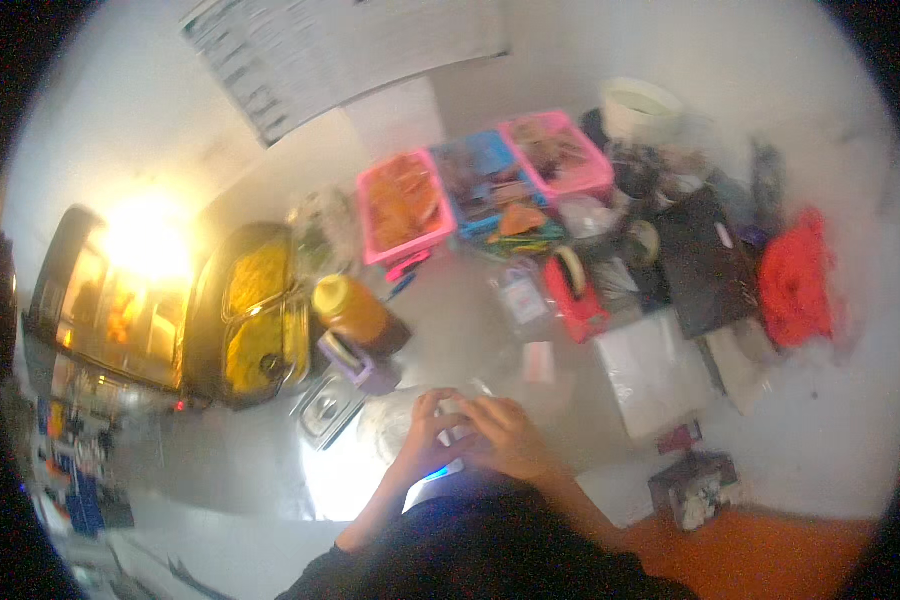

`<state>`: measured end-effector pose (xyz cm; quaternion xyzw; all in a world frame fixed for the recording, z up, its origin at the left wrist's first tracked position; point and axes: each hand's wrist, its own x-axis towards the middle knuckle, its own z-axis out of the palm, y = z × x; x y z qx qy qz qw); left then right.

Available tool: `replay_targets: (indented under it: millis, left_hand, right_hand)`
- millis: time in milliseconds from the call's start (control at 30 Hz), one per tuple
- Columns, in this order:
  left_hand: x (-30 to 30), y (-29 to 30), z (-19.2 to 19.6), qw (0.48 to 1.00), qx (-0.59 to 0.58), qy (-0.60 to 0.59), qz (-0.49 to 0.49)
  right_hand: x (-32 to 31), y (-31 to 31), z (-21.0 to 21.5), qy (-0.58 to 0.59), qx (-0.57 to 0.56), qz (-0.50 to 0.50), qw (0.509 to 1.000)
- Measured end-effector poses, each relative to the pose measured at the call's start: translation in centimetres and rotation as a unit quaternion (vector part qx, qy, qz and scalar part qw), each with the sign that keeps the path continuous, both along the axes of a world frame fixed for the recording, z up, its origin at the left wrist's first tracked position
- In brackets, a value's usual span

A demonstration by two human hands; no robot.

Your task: The person fills small plastic bags with a brown sauce from a squeeze bottle, seals them, and places them on a counter. The person also handles a red sauce packet and moves items on the counter.

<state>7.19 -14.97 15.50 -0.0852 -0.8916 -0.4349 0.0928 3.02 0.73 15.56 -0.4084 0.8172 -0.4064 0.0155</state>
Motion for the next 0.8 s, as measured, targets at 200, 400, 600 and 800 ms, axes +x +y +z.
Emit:
replay_targets:
  millis: [200,400,600,800]
  left_hand:
    - [-5.3,-8.4,-2.9,0.913,0.054,0.209,0.346]
    - [-11.3,-13.4,-4.6,0.902,0.158,0.165,0.366]
    - [-12.3,-11.8,-6.9,0.874,0.131,0.172,0.436]
    - [-14.7,-9.6,-6.4,0.790,0.193,0.294,0.502]
  right_hand:
    - [0.3,1.9,0.2,-0.124,-0.106,-0.085,0.983]
    - [0.4,4.4,-1.9,-0.161,-0.217,-0.106,0.957]
    - [1.1,6.6,-2.1,-0.094,-0.179,-0.198,0.959]
    - [1.3,7.7,-3.3,-0.098,-0.137,-0.212,0.963]
